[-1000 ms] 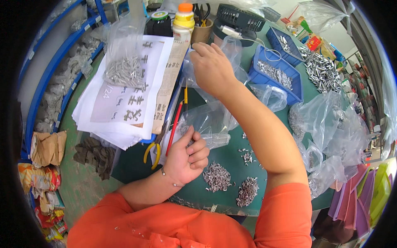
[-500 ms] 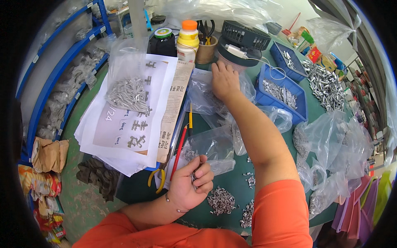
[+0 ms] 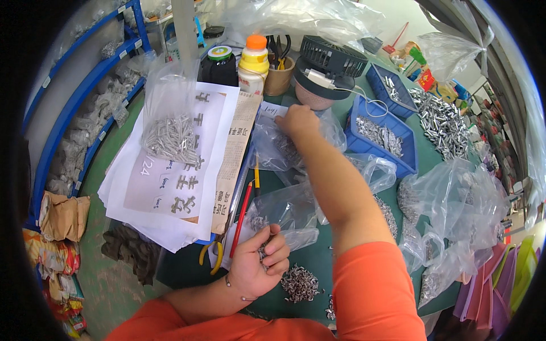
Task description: The person uses pliers to trim small metal pieces from a strip and gathers them in their hand.
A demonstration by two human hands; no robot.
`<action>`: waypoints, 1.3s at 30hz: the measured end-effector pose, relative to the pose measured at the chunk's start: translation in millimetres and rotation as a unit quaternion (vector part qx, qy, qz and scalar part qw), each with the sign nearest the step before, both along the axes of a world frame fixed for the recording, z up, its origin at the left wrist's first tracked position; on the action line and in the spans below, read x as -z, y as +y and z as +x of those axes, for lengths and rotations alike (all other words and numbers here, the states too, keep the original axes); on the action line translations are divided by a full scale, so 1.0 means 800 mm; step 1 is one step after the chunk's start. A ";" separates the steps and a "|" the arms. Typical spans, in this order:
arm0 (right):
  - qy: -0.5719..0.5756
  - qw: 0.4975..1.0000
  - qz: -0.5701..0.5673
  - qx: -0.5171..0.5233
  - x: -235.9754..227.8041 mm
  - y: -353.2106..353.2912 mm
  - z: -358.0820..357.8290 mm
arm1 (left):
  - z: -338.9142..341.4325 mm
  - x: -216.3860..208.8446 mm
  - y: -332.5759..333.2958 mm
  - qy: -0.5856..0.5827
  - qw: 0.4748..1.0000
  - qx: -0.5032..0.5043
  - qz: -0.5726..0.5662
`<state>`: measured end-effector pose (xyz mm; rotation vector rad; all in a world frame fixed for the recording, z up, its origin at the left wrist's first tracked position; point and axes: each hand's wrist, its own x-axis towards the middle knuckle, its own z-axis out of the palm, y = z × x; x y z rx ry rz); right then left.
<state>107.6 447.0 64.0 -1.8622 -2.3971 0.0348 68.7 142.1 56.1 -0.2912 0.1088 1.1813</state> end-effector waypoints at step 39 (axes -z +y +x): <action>-0.158 0.806 0.540 -0.185 -0.490 -0.048 0.107 | -0.002 0.013 0.014 0.017 0.991 0.051 0.124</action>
